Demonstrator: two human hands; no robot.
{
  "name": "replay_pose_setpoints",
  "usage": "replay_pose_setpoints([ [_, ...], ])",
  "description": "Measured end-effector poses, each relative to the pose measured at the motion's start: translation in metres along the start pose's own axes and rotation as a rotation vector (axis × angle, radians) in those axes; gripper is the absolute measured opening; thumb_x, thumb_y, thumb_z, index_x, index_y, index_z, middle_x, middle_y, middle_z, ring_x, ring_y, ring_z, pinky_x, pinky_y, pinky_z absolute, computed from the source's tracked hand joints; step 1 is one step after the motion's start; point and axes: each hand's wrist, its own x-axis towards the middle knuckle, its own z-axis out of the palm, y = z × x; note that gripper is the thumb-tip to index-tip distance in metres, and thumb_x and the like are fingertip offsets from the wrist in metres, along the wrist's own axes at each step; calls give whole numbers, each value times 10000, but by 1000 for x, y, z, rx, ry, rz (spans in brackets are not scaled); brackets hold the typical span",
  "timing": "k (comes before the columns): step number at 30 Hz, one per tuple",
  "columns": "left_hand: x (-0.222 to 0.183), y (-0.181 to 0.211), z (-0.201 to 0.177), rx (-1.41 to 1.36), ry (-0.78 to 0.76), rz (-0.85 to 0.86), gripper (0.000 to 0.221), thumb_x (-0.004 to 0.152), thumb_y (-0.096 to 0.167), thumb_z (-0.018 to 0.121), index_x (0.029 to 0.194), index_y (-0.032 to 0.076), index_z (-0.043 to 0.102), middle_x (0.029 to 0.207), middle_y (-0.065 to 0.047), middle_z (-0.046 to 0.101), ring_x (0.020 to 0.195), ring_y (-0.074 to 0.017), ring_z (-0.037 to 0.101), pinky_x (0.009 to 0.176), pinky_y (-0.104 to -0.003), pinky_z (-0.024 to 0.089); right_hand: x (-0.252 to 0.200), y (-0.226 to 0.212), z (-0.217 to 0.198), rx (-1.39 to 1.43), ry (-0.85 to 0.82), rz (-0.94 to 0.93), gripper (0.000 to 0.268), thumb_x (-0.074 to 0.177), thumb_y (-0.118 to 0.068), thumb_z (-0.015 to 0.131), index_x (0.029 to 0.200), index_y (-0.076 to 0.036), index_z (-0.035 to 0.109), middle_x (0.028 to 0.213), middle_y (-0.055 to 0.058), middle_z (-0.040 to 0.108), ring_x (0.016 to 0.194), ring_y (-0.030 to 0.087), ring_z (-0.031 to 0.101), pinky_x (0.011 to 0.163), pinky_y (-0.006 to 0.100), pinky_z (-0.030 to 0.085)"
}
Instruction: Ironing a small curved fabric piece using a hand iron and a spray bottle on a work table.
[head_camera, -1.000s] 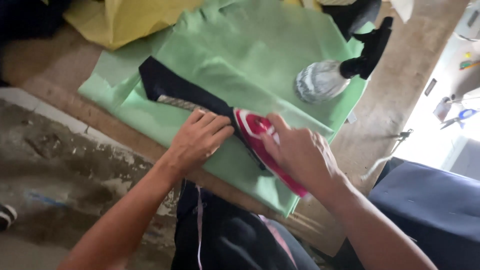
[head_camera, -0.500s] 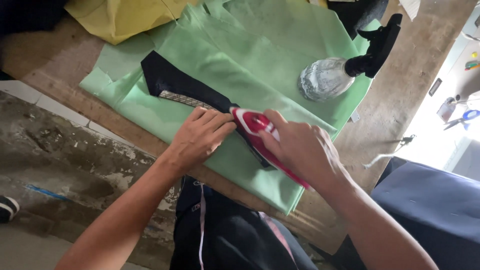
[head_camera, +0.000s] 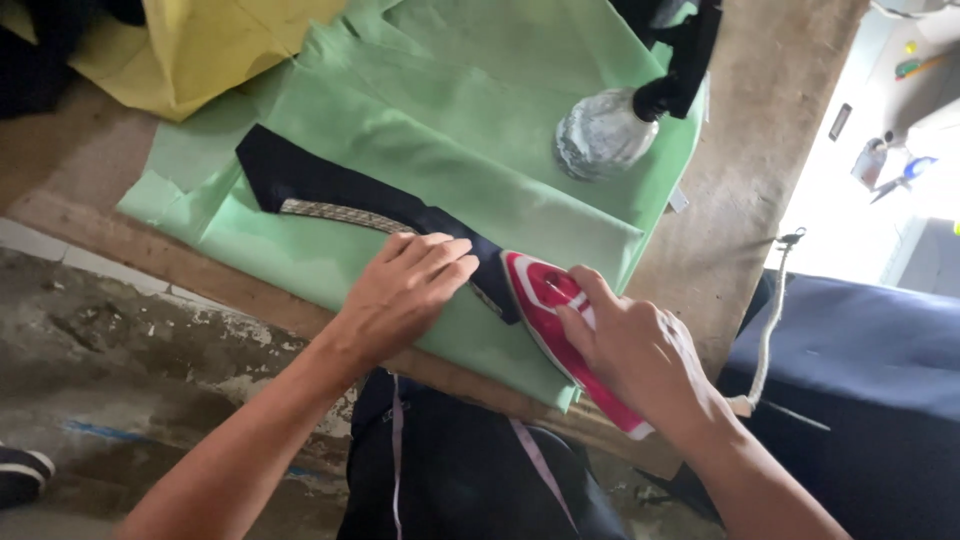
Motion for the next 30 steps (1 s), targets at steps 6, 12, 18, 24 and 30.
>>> replay_pose_setpoints([
  [6,-8,-3,37,-70,-317,70,138,970,92,573,1025,133,693,1027,-49,672,1094,-251,633,1025,-476,423,-28,13,-27,77,-81,75,484,994,-539,382,1454,-402,436,1063,206,776,1075,451,718,987,566,526],
  [12,38,44,11,-226,-707,303,582,707,126,861,1250,197,665,1261,-66,673,1182,-264,605,1104,-647,369,-26,30,-48,214,8,147,497,943,-500,432,1412,-362,521,981,113,797,958,382,744,884,441,492],
  [18,-11,41,0,-238,-126,68,142,905,128,623,1035,145,678,1038,-51,634,1083,-248,614,1044,-494,397,11,-11,-47,-8,-11,-211,521,999,-520,387,1462,-298,480,1009,273,766,1053,486,716,966,587,513],
  [24,-36,-14,-5,76,-248,-233,474,834,137,646,1301,151,563,1163,-49,595,1068,-267,603,808,-413,453,31,-27,-39,-161,-67,-320,539,980,-583,391,1463,-355,458,1037,208,777,1088,453,710,983,572,515],
  [30,-35,-17,-14,119,5,-186,65,972,122,566,991,154,618,926,-36,497,873,-259,528,737,-383,418,47,-55,-35,-294,-33,-365,474,976,-586,367,1415,-420,434,1020,153,774,1033,449,724,916,579,539],
])
